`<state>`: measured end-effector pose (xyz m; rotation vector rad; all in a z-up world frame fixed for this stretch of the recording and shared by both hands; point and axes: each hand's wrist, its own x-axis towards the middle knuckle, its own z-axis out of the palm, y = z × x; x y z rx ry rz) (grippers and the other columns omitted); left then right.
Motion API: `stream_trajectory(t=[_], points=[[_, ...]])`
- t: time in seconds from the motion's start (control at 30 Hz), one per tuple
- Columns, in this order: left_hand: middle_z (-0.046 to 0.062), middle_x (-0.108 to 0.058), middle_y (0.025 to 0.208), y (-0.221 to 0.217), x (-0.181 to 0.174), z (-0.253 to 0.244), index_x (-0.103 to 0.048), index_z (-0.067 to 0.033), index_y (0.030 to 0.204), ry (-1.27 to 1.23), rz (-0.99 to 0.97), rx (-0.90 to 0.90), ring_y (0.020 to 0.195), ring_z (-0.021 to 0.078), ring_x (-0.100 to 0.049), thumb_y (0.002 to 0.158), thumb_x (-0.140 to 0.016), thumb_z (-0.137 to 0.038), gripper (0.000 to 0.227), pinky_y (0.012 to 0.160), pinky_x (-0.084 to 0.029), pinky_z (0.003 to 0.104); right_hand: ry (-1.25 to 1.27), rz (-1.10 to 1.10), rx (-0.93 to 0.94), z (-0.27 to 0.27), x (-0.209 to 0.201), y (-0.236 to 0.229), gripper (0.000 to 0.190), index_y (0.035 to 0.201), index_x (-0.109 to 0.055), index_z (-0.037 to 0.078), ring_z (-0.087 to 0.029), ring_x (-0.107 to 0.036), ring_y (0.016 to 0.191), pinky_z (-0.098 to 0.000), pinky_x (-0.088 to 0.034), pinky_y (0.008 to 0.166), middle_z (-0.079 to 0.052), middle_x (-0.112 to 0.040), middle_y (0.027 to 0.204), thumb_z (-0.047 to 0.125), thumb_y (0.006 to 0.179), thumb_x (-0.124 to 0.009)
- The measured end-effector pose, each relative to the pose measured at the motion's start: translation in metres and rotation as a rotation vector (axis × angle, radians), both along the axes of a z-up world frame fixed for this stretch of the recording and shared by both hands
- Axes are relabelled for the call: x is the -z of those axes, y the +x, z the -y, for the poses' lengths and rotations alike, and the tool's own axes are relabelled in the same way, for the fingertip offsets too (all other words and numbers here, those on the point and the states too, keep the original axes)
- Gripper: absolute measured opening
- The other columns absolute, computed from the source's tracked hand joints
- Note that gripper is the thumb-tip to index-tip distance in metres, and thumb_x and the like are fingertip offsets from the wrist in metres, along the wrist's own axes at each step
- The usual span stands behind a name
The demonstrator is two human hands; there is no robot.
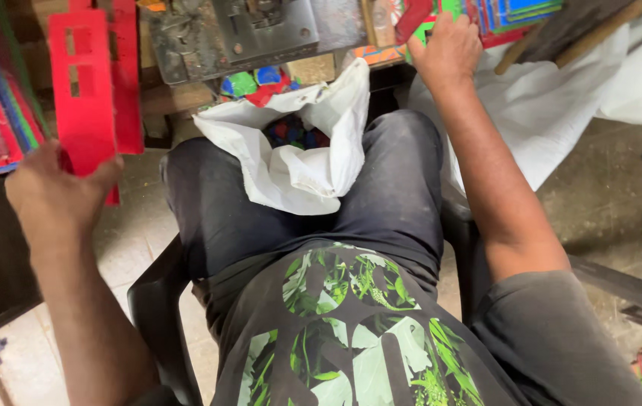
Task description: The person repeatedly places colorful cardboard frames into a manual press, operates the lever to punch out center pieces, and collects the punched pieces into a white sack on their lap. They handle red, green, and blue frames one at a time, stacking finished frames to the side.
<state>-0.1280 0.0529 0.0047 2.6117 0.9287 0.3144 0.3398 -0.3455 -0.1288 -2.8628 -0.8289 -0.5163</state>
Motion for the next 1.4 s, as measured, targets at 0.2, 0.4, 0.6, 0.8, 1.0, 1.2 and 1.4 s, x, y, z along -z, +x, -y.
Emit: stream_trajectory(t=[0.2, 0.4, 0.6, 0.8, 1.0, 1.2, 1.4], points=[[0.02, -0.072, 0.116, -0.016, -0.078, 0.044, -0.071, 0.0039, 0.122, 0.019, 0.094, 0.224, 0.104, 0.0358, -0.07, 0.075, -0.087, -0.018, 0.055, 0.096, -0.057, 0.042, 0.027, 0.074, -0.146, 0.007, -0.036, -0.009, 0.05, 0.1, -0.072, 0.003, -0.042, -0.064, 0.086, -0.0557, -0.051, 0.067, -0.024, -0.064, 0.1, 0.045, 0.079, -0.087], [0.023, -0.068, 0.131, 0.041, -0.07, 0.06, -0.069, 0.0068, 0.121, 0.022, 0.146, 0.54, 0.119, 0.0402, -0.065, 0.068, -0.09, -0.025, 0.066, 0.106, -0.054, 0.046, 0.58, -0.07, -0.445, 0.001, -0.165, -0.111, 0.016, 0.113, -0.07, -0.004, -0.029, -0.067, 0.088, -0.0359, -0.052, 0.066, -0.016, -0.067, 0.111, -0.012, 0.1, -0.076], [0.025, -0.067, 0.132, 0.114, -0.049, 0.064, -0.069, 0.0093, 0.123, 0.077, 0.203, 0.754, 0.119, 0.0413, -0.064, 0.071, -0.089, -0.022, 0.064, 0.105, -0.053, 0.044, 0.224, -0.152, -0.704, -0.042, -0.195, -0.193, 0.049, 0.125, -0.07, 0.004, -0.031, -0.064, 0.104, -0.0414, -0.055, 0.087, -0.013, -0.064, 0.13, 0.017, 0.082, -0.091], [0.024, -0.066, 0.135, 0.153, -0.034, 0.06, -0.07, 0.0093, 0.117, 0.055, 0.232, 0.821, 0.122, 0.0406, -0.062, 0.068, -0.089, -0.018, 0.059, 0.106, -0.053, 0.043, 0.115, -0.007, -0.627, -0.067, -0.174, -0.181, 0.034, 0.126, -0.07, 0.007, -0.027, -0.062, 0.102, -0.0381, -0.055, 0.085, -0.009, -0.065, 0.129, 0.009, 0.095, -0.081], [0.024, -0.063, 0.138, 0.167, -0.011, 0.053, -0.072, 0.0097, 0.115, 0.066, 0.243, 0.795, 0.127, 0.0389, -0.06, 0.07, -0.092, -0.022, 0.059, 0.107, -0.051, 0.043, 0.113, 0.055, -0.597, -0.066, -0.146, -0.168, 0.031, 0.124, -0.071, 0.006, -0.026, -0.063, 0.103, -0.0369, -0.055, 0.085, -0.006, -0.067, 0.12, 0.006, 0.093, -0.081], [0.022, -0.06, 0.148, 0.169, -0.002, 0.052, -0.072, 0.0074, 0.118, 0.072, 0.317, 0.767, 0.138, 0.036, -0.056, 0.079, -0.093, -0.022, 0.053, 0.117, -0.048, 0.042, 0.143, 0.083, -0.58, -0.063, -0.142, -0.162, 0.033, 0.124, -0.072, 0.005, -0.029, -0.062, 0.109, -0.0385, -0.055, 0.09, -0.008, -0.066, 0.122, 0.01, 0.094, -0.083], [0.023, -0.064, 0.141, 0.14, -0.013, 0.046, -0.078, -0.0029, 0.119, 0.222, 0.337, 0.628, 0.123, 0.0384, -0.06, 0.066, -0.097, -0.031, 0.063, 0.106, -0.049, 0.044, 0.149, 0.064, -0.574, -0.064, -0.137, -0.159, 0.035, 0.125, -0.073, 0.004, -0.029, -0.061, 0.108, -0.0389, -0.055, 0.089, -0.008, -0.067, 0.121, 0.008, 0.092, -0.083]])
